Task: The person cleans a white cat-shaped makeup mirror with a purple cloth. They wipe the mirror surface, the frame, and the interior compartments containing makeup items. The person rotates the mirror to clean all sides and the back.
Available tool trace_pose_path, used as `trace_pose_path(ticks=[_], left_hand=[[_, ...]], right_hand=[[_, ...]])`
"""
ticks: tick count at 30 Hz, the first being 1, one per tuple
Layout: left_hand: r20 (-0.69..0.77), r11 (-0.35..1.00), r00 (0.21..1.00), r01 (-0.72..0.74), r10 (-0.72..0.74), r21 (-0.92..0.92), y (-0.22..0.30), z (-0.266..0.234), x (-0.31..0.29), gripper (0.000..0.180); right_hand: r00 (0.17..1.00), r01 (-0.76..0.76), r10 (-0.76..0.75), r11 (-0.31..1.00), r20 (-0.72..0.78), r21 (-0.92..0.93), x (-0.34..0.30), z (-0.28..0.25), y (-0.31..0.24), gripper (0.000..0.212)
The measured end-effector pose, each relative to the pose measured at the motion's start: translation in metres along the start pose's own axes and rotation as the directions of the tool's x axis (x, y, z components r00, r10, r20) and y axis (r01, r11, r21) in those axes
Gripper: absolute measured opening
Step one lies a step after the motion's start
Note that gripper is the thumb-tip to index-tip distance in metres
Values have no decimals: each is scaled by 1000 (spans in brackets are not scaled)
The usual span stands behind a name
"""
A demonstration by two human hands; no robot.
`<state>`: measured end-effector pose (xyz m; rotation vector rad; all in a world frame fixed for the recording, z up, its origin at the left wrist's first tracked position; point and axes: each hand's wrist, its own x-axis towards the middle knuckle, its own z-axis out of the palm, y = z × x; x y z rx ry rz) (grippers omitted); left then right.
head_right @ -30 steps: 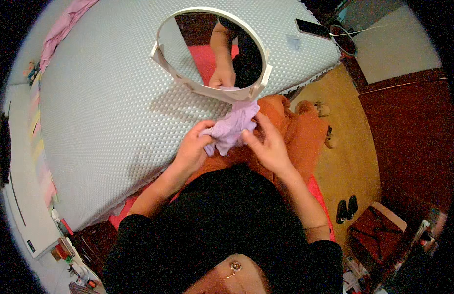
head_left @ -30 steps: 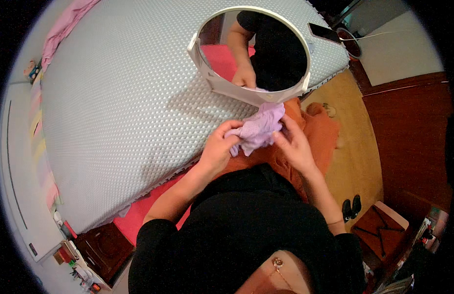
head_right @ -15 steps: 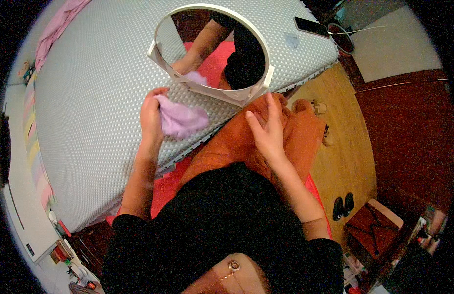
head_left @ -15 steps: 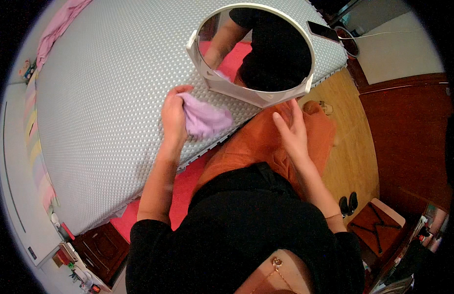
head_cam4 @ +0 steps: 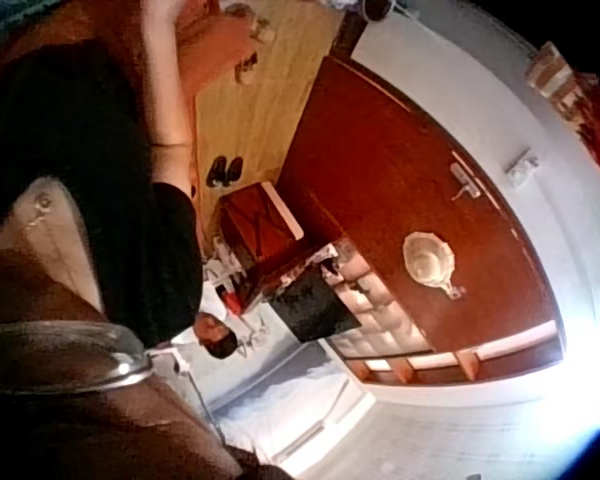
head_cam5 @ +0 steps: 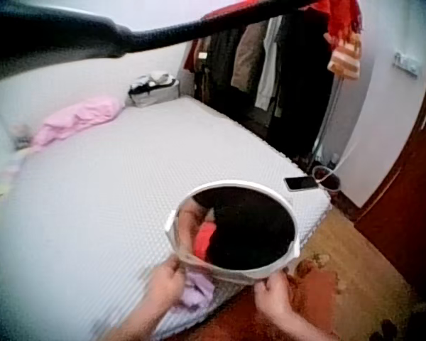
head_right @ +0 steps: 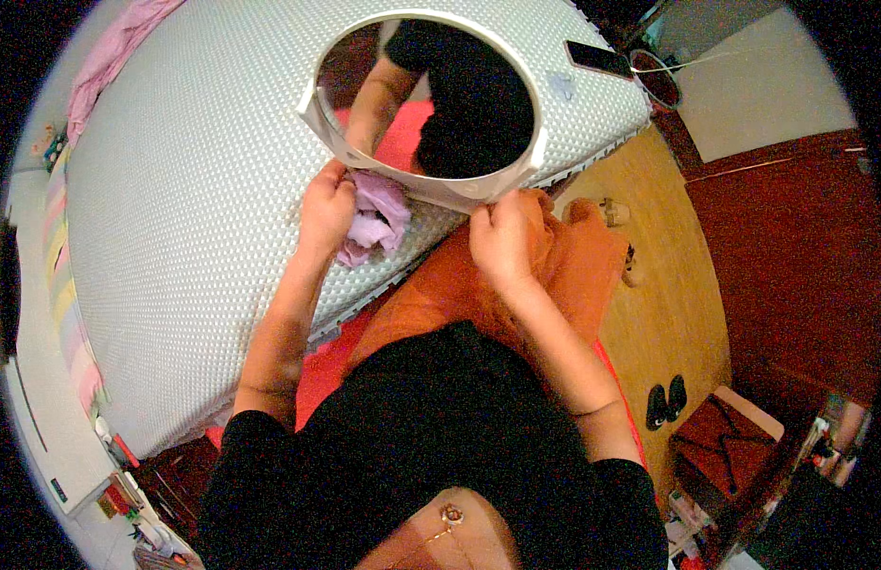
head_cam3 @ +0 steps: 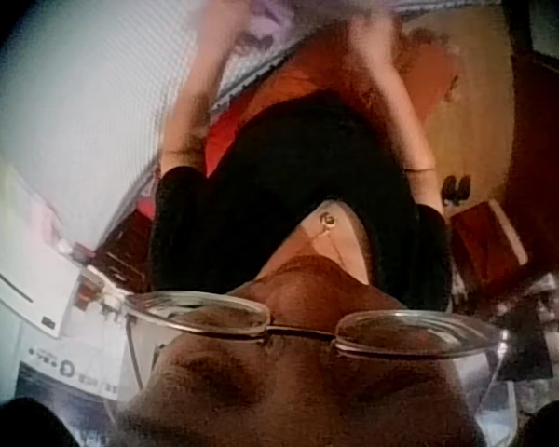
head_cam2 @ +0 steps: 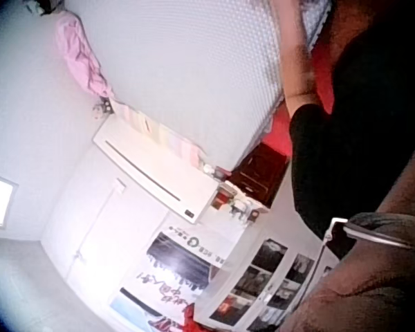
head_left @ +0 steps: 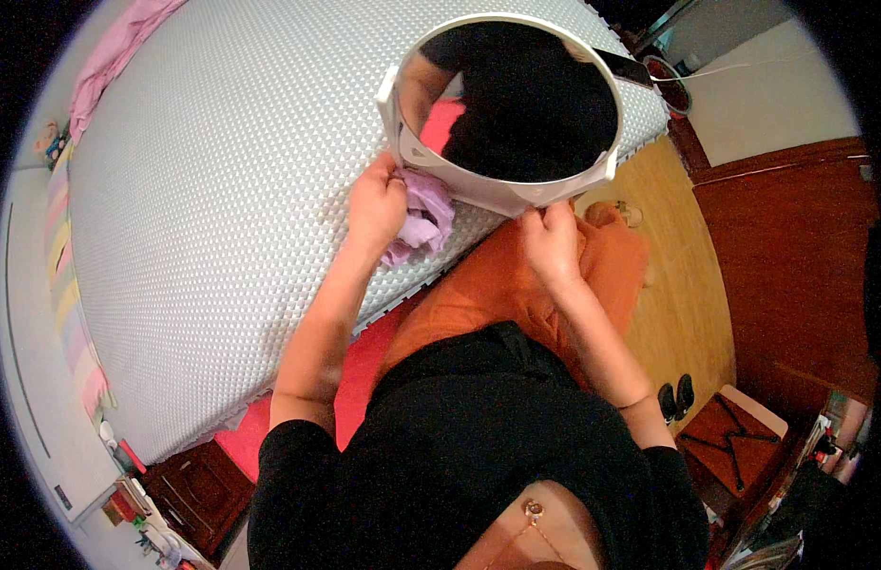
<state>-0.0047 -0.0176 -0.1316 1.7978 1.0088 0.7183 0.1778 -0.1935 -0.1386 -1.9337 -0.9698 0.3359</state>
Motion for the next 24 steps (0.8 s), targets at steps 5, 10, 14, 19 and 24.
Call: trace_pose_path(ticks=[5, 10, 14, 19, 24], left_hand=[[7, 998, 999, -47, 47, 30, 30, 13, -28, 58], [14, 985, 987, -163, 162, 56, 38, 42, -36, 65], [-27, 983, 986, -169, 167, -65, 51, 72, -41, 61], [18, 983, 987, -156, 159, -100, 63, 92, -47, 63], [53, 971, 976, -201, 209, -130, 37, 94, -39, 67]], right_hand=[[999, -34, 35, 999, -21, 33, 35, -30, -11, 29], [997, -57, 59, 997, 45, -47, 94, -60, 21, 27], [978, -40, 22, 995, 207, 86, 142, -82, 25, 26], [960, -63, 11, 981, 278, 181, 180, -93, 29, 27], [949, -158, 98, 971, 301, 182, 178, -86, 32, 26]])
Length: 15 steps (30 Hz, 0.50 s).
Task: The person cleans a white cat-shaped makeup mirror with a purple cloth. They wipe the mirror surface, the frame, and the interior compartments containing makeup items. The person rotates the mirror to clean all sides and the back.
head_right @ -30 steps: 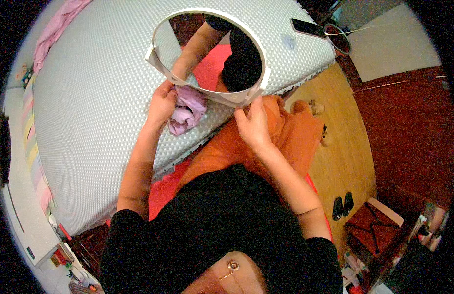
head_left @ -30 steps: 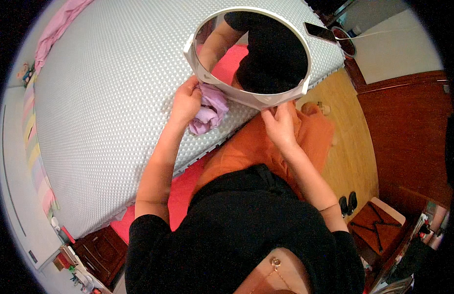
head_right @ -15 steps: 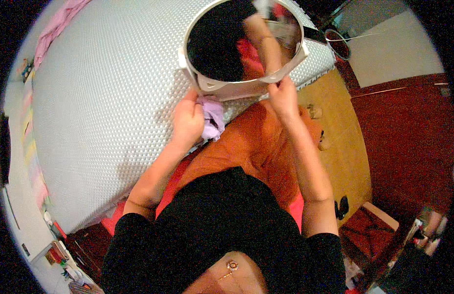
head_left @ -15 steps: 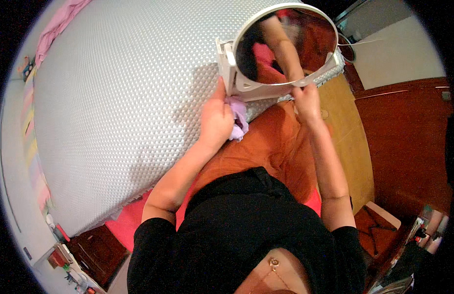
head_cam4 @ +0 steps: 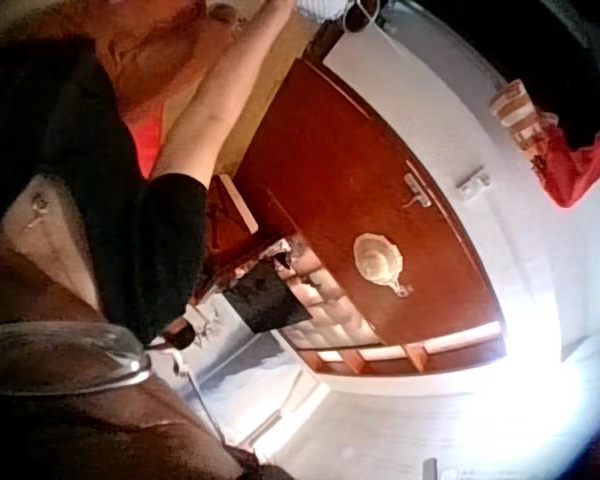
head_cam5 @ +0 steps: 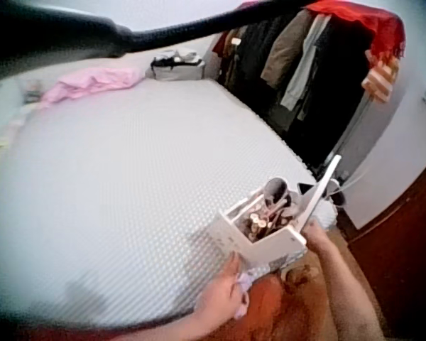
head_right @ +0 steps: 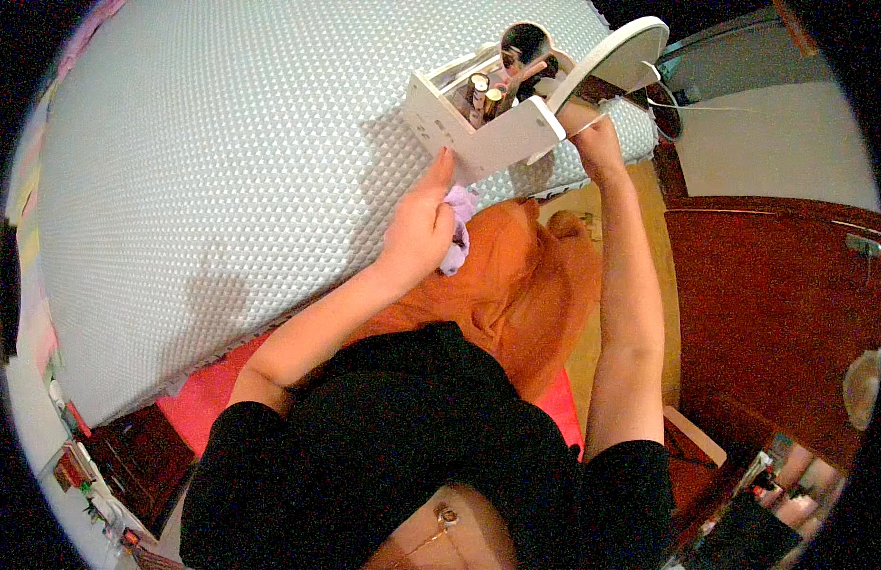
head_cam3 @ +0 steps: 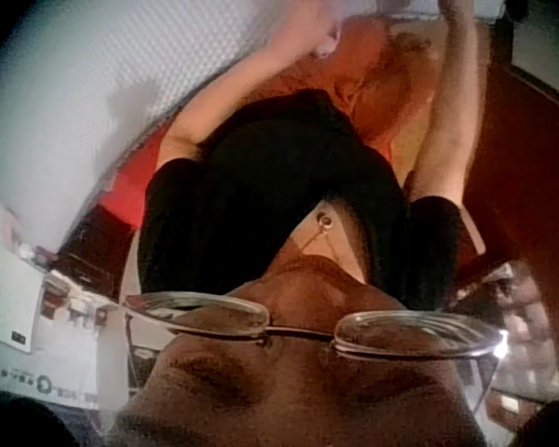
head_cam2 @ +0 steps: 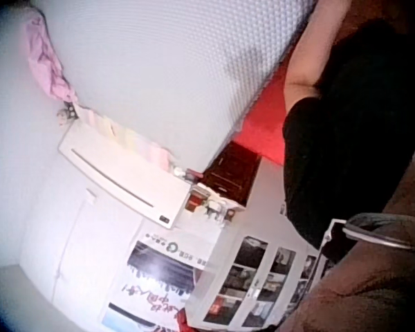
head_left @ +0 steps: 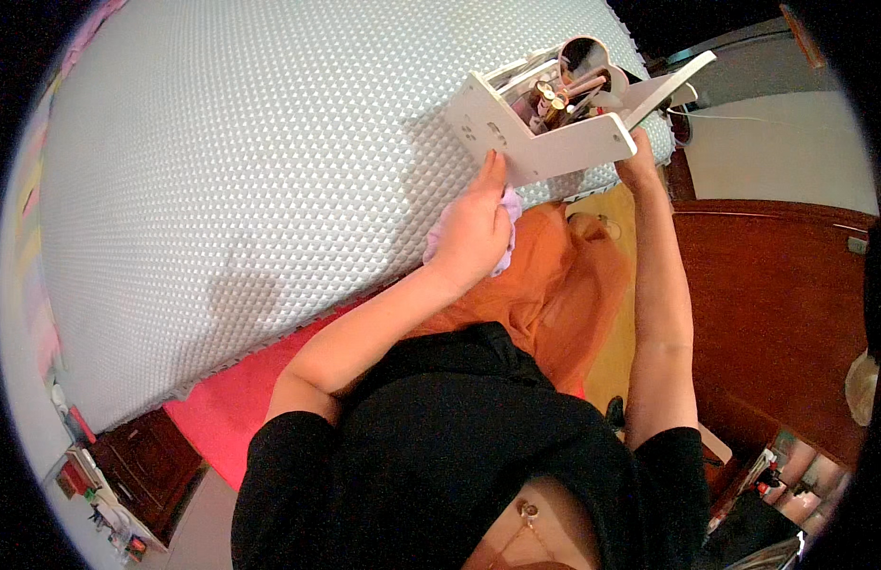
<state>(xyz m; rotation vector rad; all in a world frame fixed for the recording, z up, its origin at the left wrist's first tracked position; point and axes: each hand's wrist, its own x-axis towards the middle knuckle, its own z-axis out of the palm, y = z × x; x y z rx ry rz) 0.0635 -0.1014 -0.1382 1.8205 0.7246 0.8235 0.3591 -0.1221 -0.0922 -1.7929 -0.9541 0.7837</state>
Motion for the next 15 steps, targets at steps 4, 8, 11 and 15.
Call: trace_pose_path(ticks=[4, 8, 11, 15], left_hand=[[93, 995, 996, -22, 13, 101, -7, -16, -3, 61], [234, 956, 965, 50, -121, 288, 11, -32, -22, 50], [322, 925, 943, -50, -80, 377, -6, -32, -31, 37], [132, 996, 991, -22, 11, 81, -23, -34, -39, 27]], right_hand=[[998, 12, -20, 990, -58, -142, -8, 3, -3, 31], [937, 46, -1, 992, -350, 119, -29, 17, 34, 42], [884, 143, -49, 975, -465, 169, -80, 39, 44, 43], [941, 171, -106, 968, -322, 181, -150, 96, 23, 50]])
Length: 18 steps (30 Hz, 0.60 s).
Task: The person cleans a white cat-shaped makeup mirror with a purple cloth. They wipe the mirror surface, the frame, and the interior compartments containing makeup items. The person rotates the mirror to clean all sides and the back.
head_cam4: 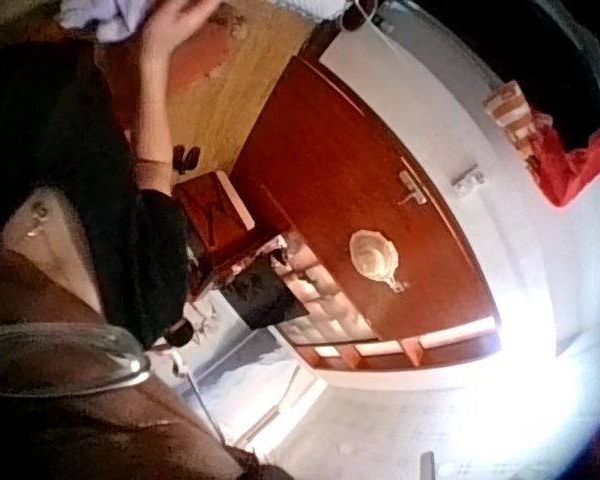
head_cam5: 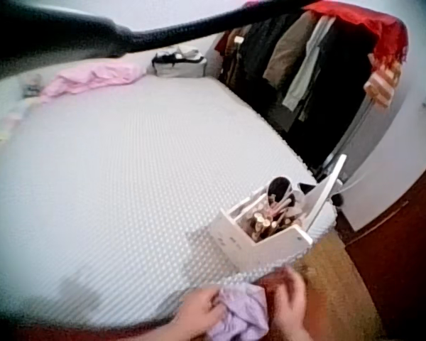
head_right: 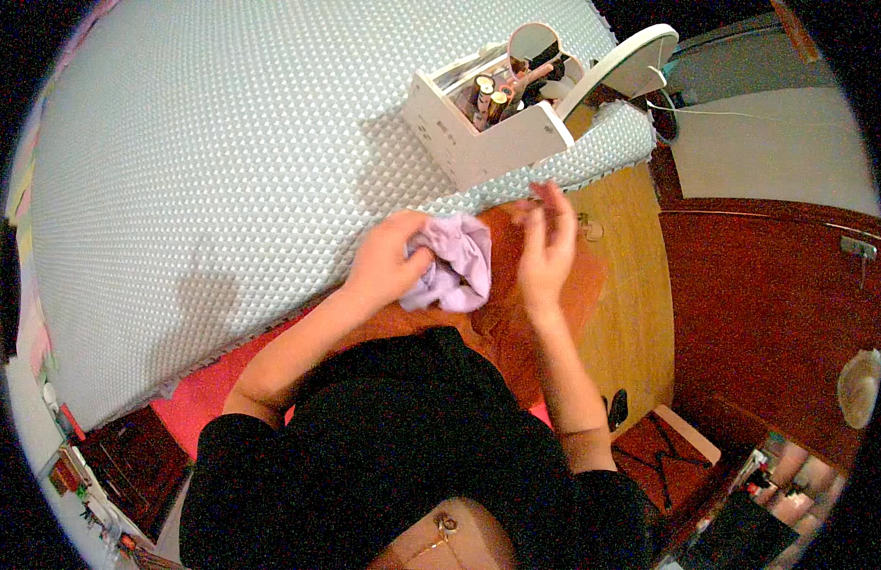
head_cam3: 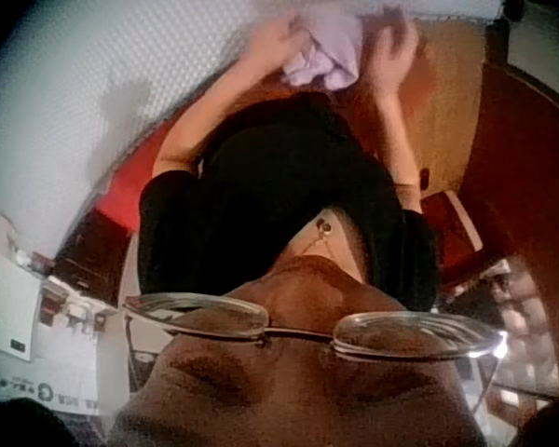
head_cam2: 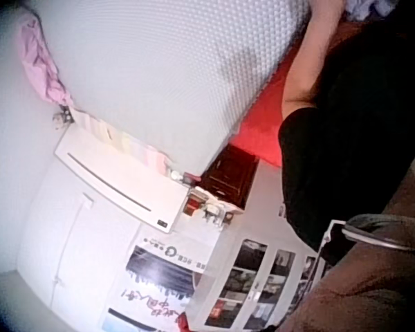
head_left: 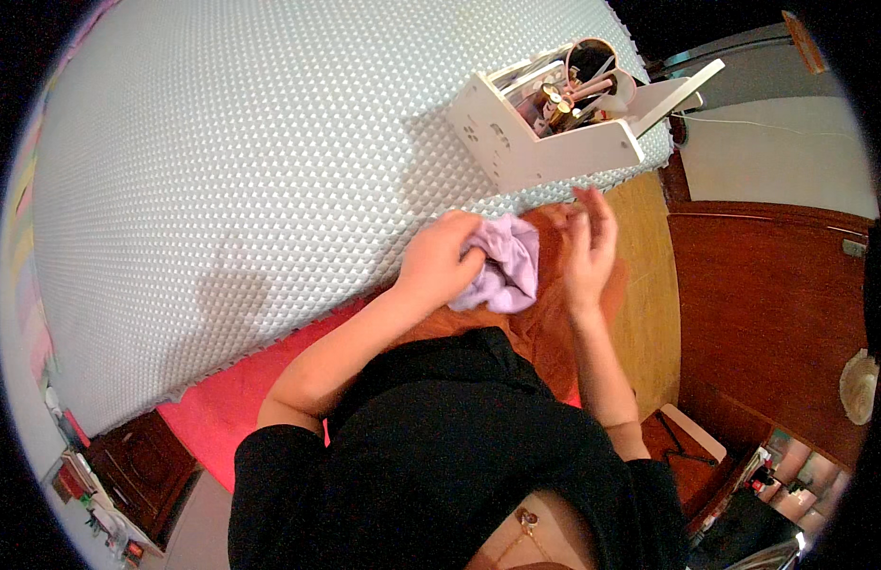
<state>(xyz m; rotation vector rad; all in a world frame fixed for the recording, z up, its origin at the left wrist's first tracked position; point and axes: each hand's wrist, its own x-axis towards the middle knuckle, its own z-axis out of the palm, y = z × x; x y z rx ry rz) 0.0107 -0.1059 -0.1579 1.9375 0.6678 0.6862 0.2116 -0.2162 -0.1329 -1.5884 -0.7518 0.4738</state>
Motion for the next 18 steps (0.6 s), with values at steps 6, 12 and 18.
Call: trace_pose_path(ticks=[6, 12, 18], left_hand=[[33, 691, 939, 275, -341, -669, 12, -16, 8, 35], [-152, 993, 986, -84, 71, -80, 23, -34, 0, 74], [2, 986, 998, -59, 60, -157, 14, -10, 3, 84]], right_hand=[[832, 332, -155, 908, 533, -254, -54, 46, -39, 84], [862, -360, 309, 931, 402, 54, -34, 43, -32, 63], [692, -602, 373, 771, 618, 208, -53, 21, -8, 62]])
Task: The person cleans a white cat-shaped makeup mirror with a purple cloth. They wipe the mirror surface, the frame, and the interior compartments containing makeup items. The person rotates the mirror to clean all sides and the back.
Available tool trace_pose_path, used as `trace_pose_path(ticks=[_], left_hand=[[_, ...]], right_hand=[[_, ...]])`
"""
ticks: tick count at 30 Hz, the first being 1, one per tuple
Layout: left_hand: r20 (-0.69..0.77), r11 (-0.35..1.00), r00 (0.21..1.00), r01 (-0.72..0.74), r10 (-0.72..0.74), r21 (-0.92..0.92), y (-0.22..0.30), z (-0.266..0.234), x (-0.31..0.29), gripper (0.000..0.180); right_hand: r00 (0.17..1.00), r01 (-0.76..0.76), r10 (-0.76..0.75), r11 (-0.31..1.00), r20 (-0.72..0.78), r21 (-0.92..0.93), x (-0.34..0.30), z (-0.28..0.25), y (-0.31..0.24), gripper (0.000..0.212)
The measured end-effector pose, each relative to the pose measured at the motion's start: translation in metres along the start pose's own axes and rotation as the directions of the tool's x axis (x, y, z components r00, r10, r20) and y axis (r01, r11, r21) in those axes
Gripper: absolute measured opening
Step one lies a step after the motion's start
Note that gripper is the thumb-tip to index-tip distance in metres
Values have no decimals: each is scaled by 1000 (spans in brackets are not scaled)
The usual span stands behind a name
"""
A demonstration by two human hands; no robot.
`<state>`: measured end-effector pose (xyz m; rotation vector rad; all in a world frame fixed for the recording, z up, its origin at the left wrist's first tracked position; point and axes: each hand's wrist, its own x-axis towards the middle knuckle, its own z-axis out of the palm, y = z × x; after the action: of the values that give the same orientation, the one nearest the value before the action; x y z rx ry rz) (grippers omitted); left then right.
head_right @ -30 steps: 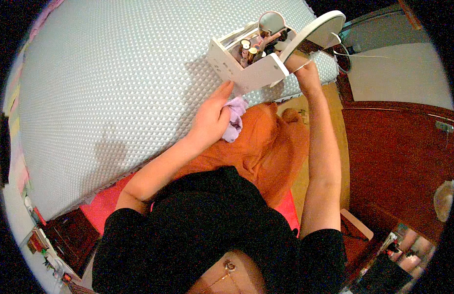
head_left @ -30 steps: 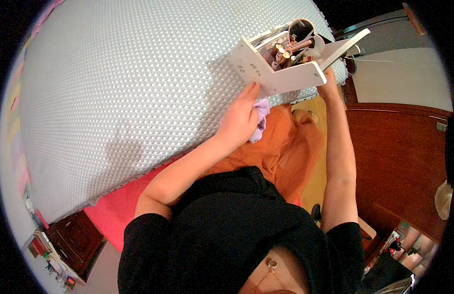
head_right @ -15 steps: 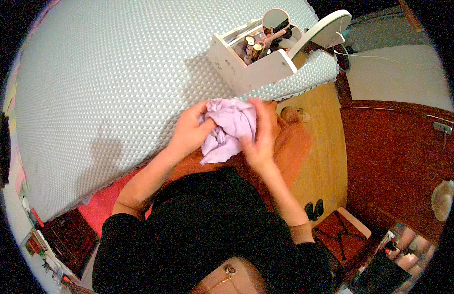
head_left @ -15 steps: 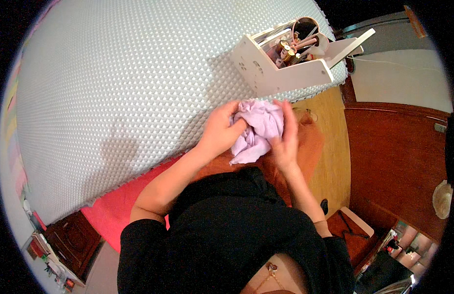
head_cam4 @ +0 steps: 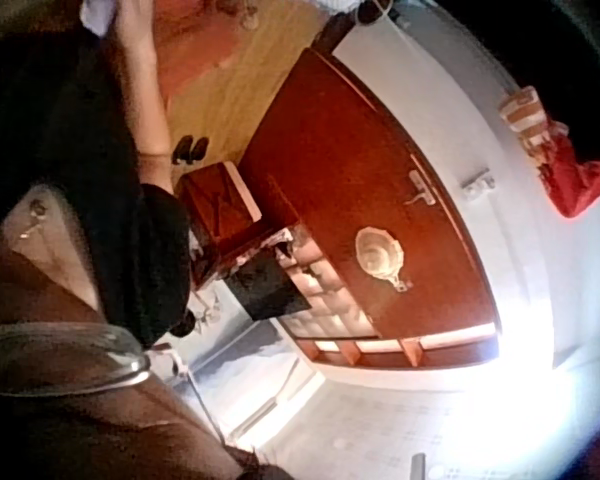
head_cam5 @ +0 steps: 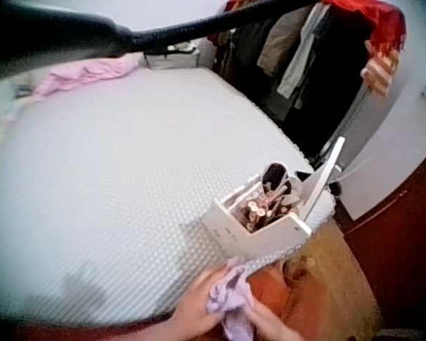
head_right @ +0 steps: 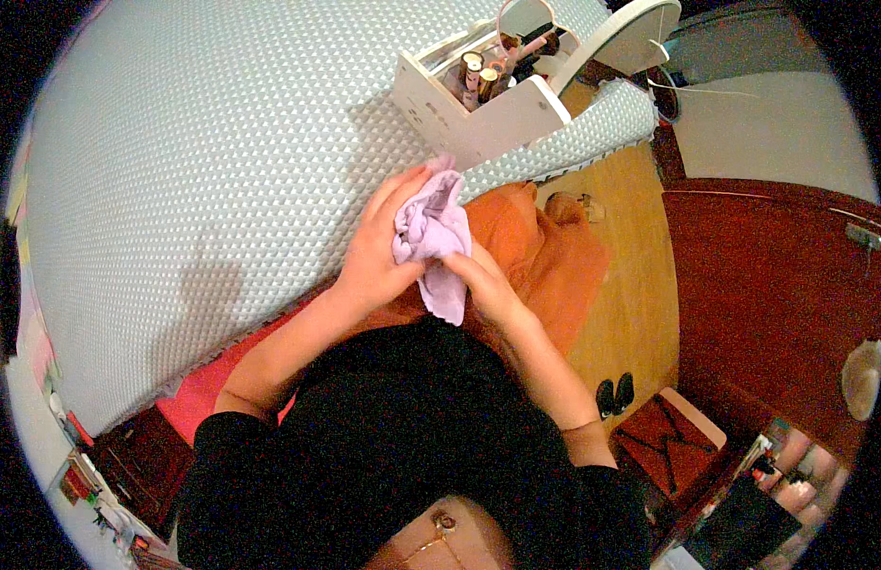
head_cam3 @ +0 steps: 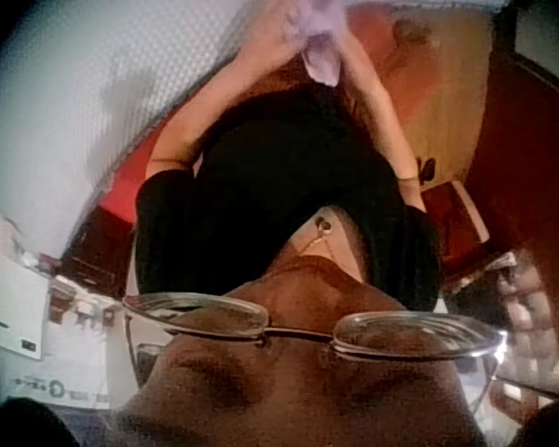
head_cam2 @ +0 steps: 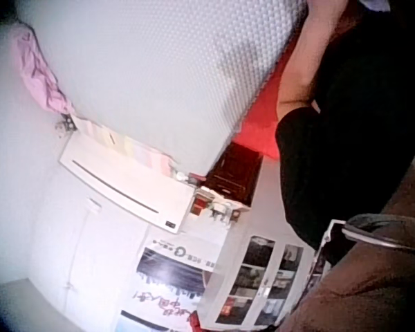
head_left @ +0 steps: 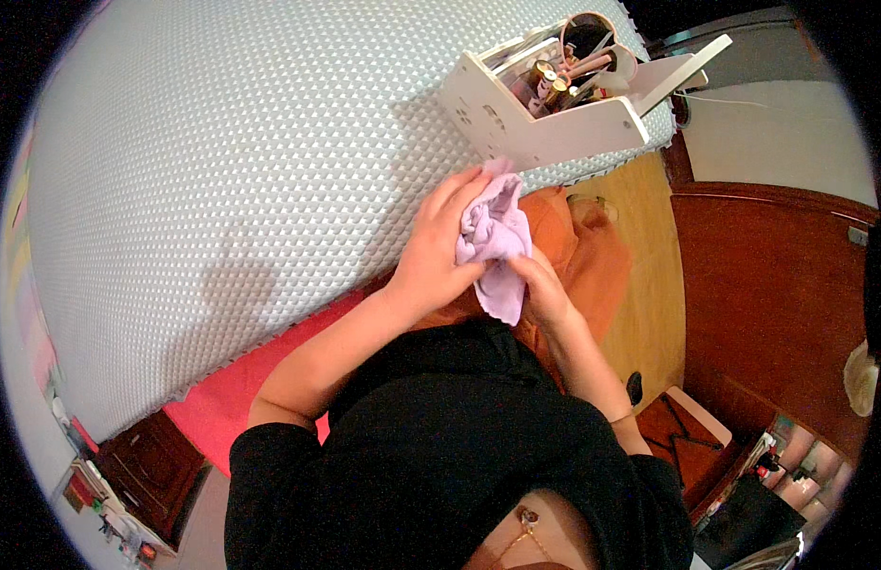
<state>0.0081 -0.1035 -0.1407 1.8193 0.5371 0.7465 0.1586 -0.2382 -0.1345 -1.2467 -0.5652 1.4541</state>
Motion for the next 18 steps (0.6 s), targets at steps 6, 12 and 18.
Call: trace_pose_path(ticks=[6, 12, 18], left_hand=[[-301, 987, 943, -113, 142, 113, 18, -4, 24, 68], [-301, 835, 786, -454, 540, 312, 53, 2, 78, 63], [-247, 667, 711, -399, 658, 629, -6, 39, 84, 35]], right_hand=[[873, 296, -477, 681, -98, -670, 14, 7, -35, 46], [666, 455, -717, 610, -206, -649, 23, 3, -49, 59], [693, 422, -715, 506, -92, -753, 29, 2, -47, 60]])
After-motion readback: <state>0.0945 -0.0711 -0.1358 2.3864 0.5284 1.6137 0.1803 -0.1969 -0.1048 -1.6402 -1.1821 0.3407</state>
